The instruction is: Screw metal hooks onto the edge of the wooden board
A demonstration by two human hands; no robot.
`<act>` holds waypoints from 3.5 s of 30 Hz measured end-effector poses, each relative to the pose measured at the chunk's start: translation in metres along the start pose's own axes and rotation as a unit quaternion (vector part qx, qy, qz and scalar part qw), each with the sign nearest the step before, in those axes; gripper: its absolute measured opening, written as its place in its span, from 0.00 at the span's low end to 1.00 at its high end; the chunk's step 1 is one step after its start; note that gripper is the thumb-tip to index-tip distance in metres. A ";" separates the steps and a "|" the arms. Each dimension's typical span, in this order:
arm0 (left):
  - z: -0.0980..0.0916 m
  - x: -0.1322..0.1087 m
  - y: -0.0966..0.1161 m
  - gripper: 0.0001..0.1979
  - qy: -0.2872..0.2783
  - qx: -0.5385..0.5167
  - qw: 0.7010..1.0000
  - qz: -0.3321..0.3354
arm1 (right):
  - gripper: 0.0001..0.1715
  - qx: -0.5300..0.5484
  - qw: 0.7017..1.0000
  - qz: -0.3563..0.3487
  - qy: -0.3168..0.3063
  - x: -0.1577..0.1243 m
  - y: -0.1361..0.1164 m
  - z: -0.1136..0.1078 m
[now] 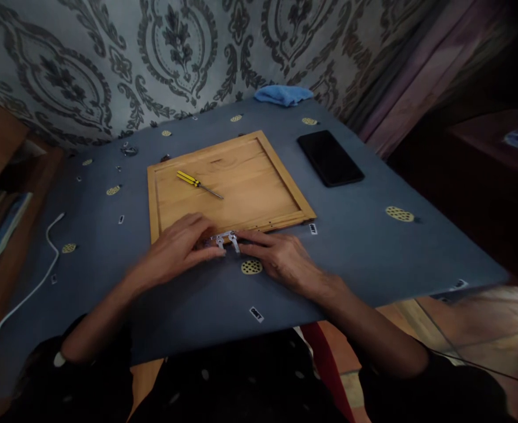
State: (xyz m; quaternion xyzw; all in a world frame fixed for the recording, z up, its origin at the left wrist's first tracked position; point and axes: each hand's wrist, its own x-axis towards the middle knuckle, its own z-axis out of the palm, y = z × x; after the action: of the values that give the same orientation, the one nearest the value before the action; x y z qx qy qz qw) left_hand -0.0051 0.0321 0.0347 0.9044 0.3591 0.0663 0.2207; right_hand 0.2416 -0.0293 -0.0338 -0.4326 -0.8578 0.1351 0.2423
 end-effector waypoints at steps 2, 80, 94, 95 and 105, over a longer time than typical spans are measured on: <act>0.007 -0.006 0.003 0.22 0.007 0.033 0.999 0.003 | 0.32 -0.011 1.000 0.000 0.000 0.000 0.000 0.000; 0.037 0.010 0.034 0.19 0.034 0.058 0.994 -0.081 | 0.27 0.123 0.975 0.169 0.070 0.172 0.025 -0.010; 0.036 0.011 0.034 0.20 0.027 0.079 0.993 -0.085 | 0.18 0.392 0.830 0.163 0.362 0.056 -0.001 -0.013; 0.036 0.010 0.034 0.20 0.029 0.080 0.993 -0.084 | 0.17 0.387 0.835 0.159 0.359 0.056 -0.002 -0.012; 0.038 0.010 0.033 0.20 0.038 0.090 0.992 -0.075 | 0.18 0.363 0.861 0.166 0.316 0.054 -0.009 -0.012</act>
State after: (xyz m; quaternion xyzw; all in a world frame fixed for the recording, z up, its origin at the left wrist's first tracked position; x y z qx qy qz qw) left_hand 0.0330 0.0046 0.0154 0.8881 0.4381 0.0513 0.1292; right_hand 0.2147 0.0095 -0.0036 -0.4693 -0.5415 0.3311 0.6139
